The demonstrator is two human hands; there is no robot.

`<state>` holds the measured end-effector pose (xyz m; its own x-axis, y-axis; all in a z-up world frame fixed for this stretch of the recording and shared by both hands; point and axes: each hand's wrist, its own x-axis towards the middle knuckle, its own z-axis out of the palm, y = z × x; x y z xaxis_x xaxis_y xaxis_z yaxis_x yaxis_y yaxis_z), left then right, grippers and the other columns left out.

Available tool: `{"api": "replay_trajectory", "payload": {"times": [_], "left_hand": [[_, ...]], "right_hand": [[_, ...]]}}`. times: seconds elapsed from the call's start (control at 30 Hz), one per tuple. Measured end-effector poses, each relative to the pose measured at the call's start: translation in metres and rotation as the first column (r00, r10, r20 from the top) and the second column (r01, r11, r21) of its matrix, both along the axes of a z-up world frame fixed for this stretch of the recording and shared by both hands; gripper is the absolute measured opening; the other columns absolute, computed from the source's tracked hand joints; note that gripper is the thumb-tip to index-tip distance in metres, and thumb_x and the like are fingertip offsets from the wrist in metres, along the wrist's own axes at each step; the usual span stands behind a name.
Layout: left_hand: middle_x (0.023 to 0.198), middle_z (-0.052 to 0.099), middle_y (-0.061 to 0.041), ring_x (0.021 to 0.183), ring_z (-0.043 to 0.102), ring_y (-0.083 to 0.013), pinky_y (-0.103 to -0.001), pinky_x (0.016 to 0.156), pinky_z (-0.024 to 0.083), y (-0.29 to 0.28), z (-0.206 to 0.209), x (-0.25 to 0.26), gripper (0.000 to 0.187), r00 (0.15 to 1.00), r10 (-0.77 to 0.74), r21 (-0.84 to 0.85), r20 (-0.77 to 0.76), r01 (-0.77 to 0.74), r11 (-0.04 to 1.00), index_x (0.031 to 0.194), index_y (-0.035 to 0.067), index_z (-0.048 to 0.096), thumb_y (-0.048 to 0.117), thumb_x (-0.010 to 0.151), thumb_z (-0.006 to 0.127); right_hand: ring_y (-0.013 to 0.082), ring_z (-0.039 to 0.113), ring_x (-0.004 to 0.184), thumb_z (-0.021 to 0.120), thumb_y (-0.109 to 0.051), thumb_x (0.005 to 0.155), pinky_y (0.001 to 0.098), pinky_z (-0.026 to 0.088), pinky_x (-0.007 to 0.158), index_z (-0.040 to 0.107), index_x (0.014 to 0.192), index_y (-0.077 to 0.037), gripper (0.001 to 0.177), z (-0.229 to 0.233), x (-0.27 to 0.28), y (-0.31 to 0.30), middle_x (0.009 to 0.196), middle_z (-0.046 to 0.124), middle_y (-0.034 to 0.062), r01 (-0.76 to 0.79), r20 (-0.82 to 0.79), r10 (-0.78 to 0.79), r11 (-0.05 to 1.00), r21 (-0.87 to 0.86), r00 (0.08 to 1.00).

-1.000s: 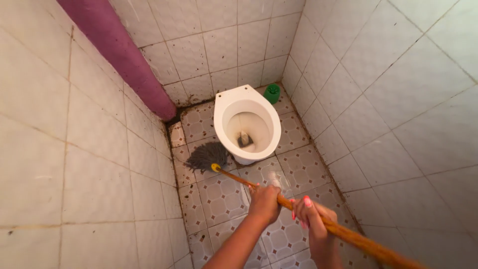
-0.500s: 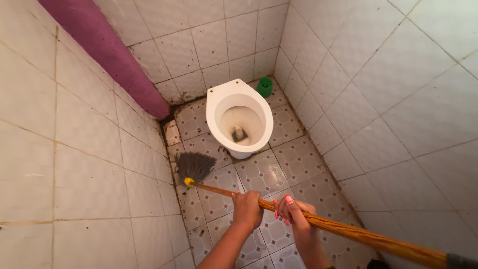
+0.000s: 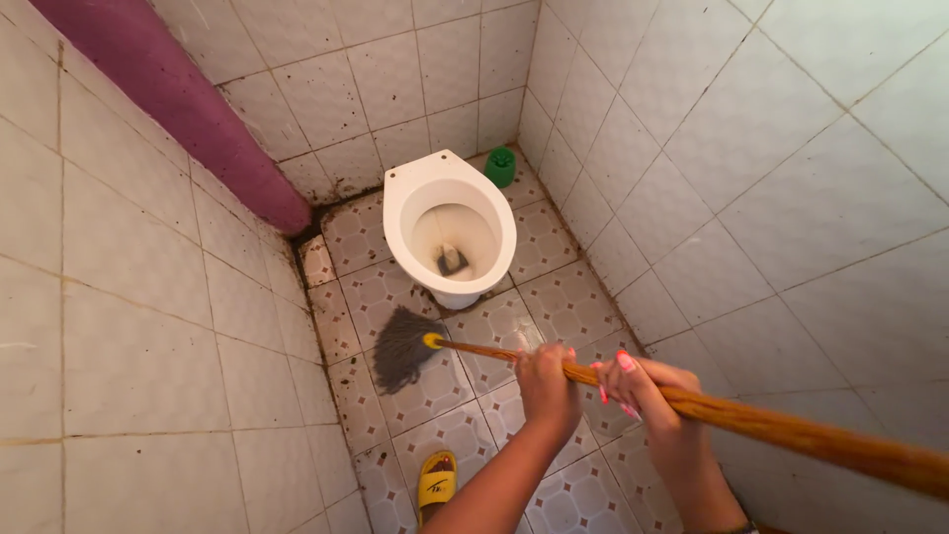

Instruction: The person mops the tiled floor of a bathroom using a mop, cleaning the area around the base of the toilet and the corners of the room.

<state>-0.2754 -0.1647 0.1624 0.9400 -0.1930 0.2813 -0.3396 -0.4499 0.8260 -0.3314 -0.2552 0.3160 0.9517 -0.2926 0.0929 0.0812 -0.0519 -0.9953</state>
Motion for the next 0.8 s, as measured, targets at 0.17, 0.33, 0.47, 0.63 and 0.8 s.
{"api": "replay_trajectory", "payload": {"times": [0.17, 0.33, 0.47, 0.63, 0.8], "left_hand": [[0.083, 0.067, -0.02, 0.088, 0.061, -0.0443, -0.055, 0.086, 0.045, 0.006, 0.018, 0.002, 0.024, 0.945, -0.287, 0.073, -0.157, 0.301, 0.951, 0.075, 0.004, 0.062, 0.018, 0.093, 0.071], [0.083, 0.07, -0.017, 0.085, 0.067, -0.0384, -0.047, 0.076, 0.052, 0.018, 0.029, 0.008, 0.014, 0.739, -0.5, 0.031, -0.452, 0.573, 0.819, 0.086, 0.01, 0.07, 0.02, 0.079, 0.077], [0.086, 0.07, -0.019, 0.087, 0.067, -0.0395, -0.047, 0.078, 0.054, 0.029, 0.024, 0.004, 0.014, 0.684, -0.51, 0.056, -0.522, 0.624, 0.78, 0.086, 0.007, 0.072, 0.02, 0.082, 0.075], [0.077, 0.072, -0.018, 0.071, 0.073, -0.0327, -0.043, 0.073, 0.06, 0.072, 0.0, -0.01, 0.022, 0.572, -0.382, 0.093, -0.726, 0.632, 0.769, 0.089, 0.008, 0.077, 0.027, 0.082, 0.07], [0.078, 0.072, -0.02, 0.075, 0.072, -0.0338, -0.043, 0.074, 0.058, 0.085, 0.002, -0.006, 0.025, 0.58, -0.479, 0.129, -0.659, 0.714, 0.688, 0.085, 0.003, 0.075, 0.026, 0.076, 0.073]], "right_hand": [[0.0194, 0.047, 0.063, 0.041, -0.014, 0.107, 0.0449, 0.056, 0.092, 0.034, 0.062, -0.005, 0.047, 0.015, -0.028, -0.003, 0.061, 0.041, 0.0048, 0.137, -0.067, -0.139, 0.99, -0.027, 0.988], [0.0208, 0.044, 0.062, 0.039, -0.014, 0.107, 0.0473, 0.057, 0.088, 0.031, 0.064, -0.005, 0.045, 0.017, -0.036, -0.011, 0.06, 0.039, 0.0063, 0.175, -0.068, -0.175, 0.985, -0.001, 0.982], [0.0233, 0.047, 0.062, 0.037, -0.016, 0.107, 0.0497, 0.054, 0.088, 0.032, 0.06, -0.006, 0.049, -0.008, -0.041, -0.016, 0.059, 0.039, 0.0072, 0.225, -0.13, -0.21, 0.967, 0.121, 0.969], [0.0239, 0.047, 0.06, 0.04, -0.02, 0.107, 0.0513, 0.053, 0.087, 0.034, 0.057, -0.007, 0.052, -0.056, -0.052, 0.008, 0.057, 0.04, 0.0082, 0.247, -0.17, -0.205, 0.928, 0.279, 0.964], [0.0236, 0.047, 0.06, 0.045, -0.023, 0.105, 0.0517, 0.053, 0.088, 0.035, 0.056, -0.008, 0.052, -0.044, -0.053, 0.007, 0.056, 0.038, 0.006, 0.186, -0.203, -0.118, 0.915, 0.359, 0.972]]}}
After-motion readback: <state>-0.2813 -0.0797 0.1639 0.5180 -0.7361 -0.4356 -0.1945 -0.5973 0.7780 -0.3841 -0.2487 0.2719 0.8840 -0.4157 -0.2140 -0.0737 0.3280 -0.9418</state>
